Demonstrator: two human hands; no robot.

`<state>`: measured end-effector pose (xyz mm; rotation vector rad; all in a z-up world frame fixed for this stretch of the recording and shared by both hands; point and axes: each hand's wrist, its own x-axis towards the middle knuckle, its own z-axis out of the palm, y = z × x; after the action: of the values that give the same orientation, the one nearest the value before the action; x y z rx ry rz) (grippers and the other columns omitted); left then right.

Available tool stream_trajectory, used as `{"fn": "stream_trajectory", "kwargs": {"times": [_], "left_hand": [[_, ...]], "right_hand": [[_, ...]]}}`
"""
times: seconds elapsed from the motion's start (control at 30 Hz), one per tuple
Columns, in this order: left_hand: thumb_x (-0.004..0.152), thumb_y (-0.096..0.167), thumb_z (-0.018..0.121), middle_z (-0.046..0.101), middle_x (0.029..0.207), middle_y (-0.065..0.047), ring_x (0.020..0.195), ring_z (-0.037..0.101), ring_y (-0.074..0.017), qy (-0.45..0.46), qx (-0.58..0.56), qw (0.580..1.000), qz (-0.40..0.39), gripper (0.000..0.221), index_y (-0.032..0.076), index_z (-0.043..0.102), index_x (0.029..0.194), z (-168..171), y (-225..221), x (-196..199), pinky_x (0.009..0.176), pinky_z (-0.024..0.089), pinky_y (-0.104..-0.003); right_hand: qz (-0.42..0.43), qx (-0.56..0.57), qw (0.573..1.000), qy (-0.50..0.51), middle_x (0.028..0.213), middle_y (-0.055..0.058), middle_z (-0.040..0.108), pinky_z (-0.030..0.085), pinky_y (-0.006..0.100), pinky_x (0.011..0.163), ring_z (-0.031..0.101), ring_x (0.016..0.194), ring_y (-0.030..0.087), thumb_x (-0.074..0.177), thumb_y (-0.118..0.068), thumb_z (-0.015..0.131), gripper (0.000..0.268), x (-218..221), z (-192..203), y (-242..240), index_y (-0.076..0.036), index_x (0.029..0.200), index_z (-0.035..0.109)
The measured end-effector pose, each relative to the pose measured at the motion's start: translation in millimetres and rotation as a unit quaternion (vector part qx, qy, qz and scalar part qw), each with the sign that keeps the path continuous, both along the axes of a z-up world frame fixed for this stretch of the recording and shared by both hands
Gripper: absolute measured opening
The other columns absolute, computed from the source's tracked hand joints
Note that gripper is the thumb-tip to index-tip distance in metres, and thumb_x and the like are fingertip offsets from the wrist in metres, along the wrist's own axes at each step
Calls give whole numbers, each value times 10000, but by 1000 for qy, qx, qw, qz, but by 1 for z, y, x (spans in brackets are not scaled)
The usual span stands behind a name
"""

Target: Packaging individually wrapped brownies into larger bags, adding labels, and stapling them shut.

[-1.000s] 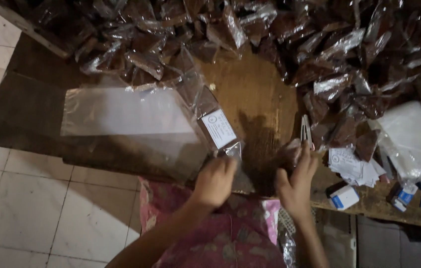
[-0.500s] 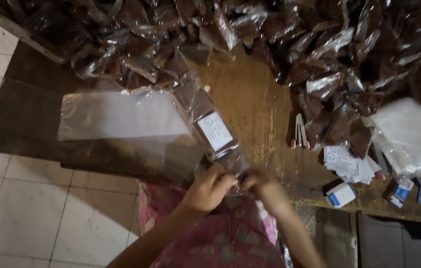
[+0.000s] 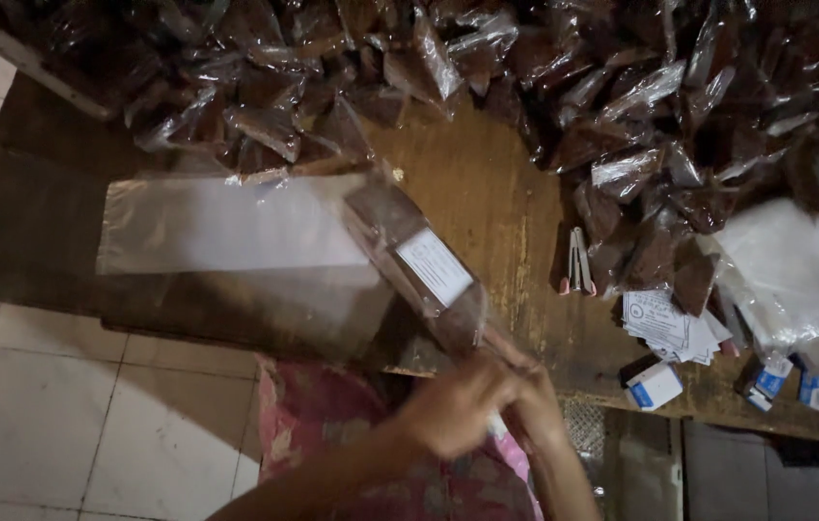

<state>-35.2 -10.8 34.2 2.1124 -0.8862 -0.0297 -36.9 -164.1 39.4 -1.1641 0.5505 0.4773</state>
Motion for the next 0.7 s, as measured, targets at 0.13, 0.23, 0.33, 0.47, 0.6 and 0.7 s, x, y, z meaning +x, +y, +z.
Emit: {"fn": "stream_trajectory", "kwargs": {"times": [0.13, 0.23, 0.33, 0.47, 0.6, 0.7], "left_hand": [[1051, 1, 413, 597, 1022, -195, 853, 642, -231, 118, -89, 988, -37, 167, -53, 565, 1008, 27, -8, -1, 712, 620, -323], [1017, -81, 473, 549, 1133, -271, 890, 611, -344, 23, -96, 994, -36, 91, -89, 537, 1082, 16, -12, -16, 772, 555, -398], [1038, 10, 526, 585, 1043, -225, 799, 618, -323, 31, -101, 993, -44, 90, -56, 587, 1050, 30, 2, -1, 716, 524, -396], [1067, 466, 378, 487, 1545, -15, 1513, 254, -274, -160, 165, 951, 207, 490, 199, 509, 1457, 19, 24, 23, 1229, 267, -515], [1026, 515, 386, 206, 1685, -93, 1565, 12, -344, -72, 169, 979, 84, 666, 75, 392, 1525, 13, 6, 7, 1223, 58, -646], [923, 201, 746, 749, 975, -37, 807, 694, -143, -69, -45, 995, 57, 231, 103, 680, 1121, 74, 16, 43, 840, 594, -288]], "right_hand": [[61, -48, 965, -250, 1215, 81, 727, 622, 293, 893, 706, 1054, 175, 923, -73, 595, 375, -10, -42, -9, -130, 1290, 648], [90, -203, 939, -262, 944, 27, 762, 620, 252, 675, 718, 802, 136, 955, -213, 586, 262, -9, -47, -5, -159, 1192, 686], [91, -309, 903, -286, 1001, 71, 757, 642, 227, 645, 738, 854, 167, 957, -139, 507, 287, -7, -41, 1, -116, 1188, 676], [116, -352, 927, 55, 993, 149, 841, 657, 434, 915, 812, 985, 279, 964, -564, 210, 723, 9, 80, 51, -111, 1074, 763], [-48, -306, 945, 105, 1028, 277, 775, 597, 395, 813, 767, 939, 360, 1083, -489, 164, 816, 31, 78, 36, 73, 1046, 753], [-63, -391, 908, -136, 475, -44, 375, 416, 271, 351, 435, 376, 121, 1105, -536, 92, 716, 27, 54, -2, -153, 629, 465]]}}
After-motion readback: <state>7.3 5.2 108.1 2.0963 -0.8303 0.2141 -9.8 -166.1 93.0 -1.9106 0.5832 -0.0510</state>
